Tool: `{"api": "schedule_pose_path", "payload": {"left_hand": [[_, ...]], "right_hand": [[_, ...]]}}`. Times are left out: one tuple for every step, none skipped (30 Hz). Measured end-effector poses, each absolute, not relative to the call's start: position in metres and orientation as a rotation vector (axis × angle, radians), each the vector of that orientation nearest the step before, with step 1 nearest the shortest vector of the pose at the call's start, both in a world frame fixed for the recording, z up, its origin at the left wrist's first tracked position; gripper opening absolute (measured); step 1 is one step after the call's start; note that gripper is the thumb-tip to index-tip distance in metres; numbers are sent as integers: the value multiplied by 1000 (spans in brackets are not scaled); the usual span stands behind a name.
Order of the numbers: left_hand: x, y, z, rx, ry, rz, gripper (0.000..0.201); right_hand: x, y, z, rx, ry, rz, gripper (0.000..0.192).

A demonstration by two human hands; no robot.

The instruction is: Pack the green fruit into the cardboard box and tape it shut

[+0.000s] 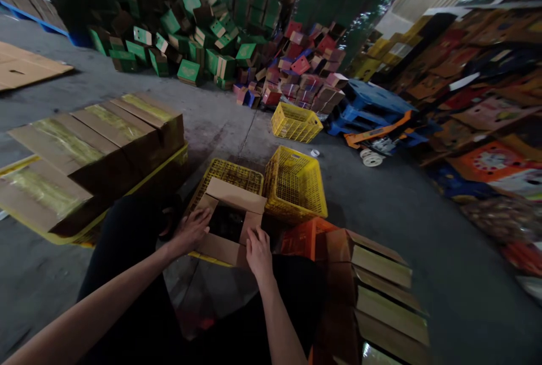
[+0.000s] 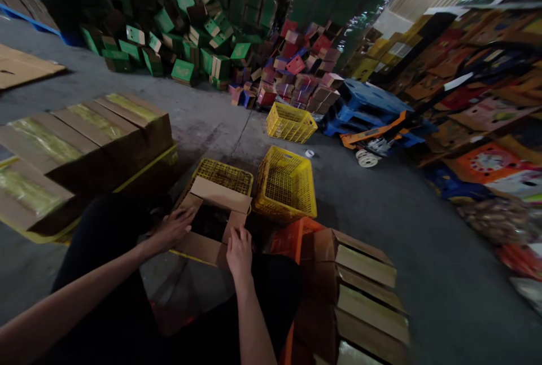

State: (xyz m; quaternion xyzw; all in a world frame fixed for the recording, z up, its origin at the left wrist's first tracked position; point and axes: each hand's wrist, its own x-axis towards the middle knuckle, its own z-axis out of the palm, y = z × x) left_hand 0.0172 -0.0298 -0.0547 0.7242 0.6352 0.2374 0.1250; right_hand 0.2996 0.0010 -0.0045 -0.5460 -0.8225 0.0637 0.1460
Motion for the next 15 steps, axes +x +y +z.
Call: {"api": "schedule_pose_path", "payload": {"left_hand": [[18,-29,-55,2121,1855,659,47],[20,-29,-55,2133,1861,628,48],[21,-29,-55,2144,1871,606,48],[22,-29,-55,2155,1880,587,48],[23,-29,-55,2166,1888,571,48],[23,-29,-56,2175,1894,558,48],[24,-29,-56,2181,1896,546,49],[24,-30,-55,2186,1893,532,49],[24,-30,-55,2191,1890,514,49],[23,-30,-54,2197,1887,493,49],[23,-30,-53,2203,1884,474,49],[22,-30,-52,2211,1882,456,48],[22,-30,-51,2219,1883,443,48],[20,-30,-50,2230,1884,437,47],[19,-29,-49,2253,1872,435,45]], "right_hand": [[299,1,-3,-1574,-2378,177,41],[299,1,-2,-1576,-2387,165,41],[299,1,-1,-1578,-2399,150,40],[298,0,0,-1581,-2411,134,39],[298,-1,1,-1585,-2424,118,38],[298,-1,2,-1589,-2437,104,38],[297,-2,2,-1593,-2448,93,37],[297,-3,2,-1595,-2458,81,37],[296,-4,2,-1599,-2465,66,37],[296,-5,2,-1605,-2472,49,37],[295,-5,2,-1612,-2479,33,37],[295,-6,2,-1621,-2488,21,37],[295,-6,2,-1628,-2499,19,36],[295,-6,3,-1631,-2513,27,37],[296,-6,3,-1628,-2532,46,37]]}}
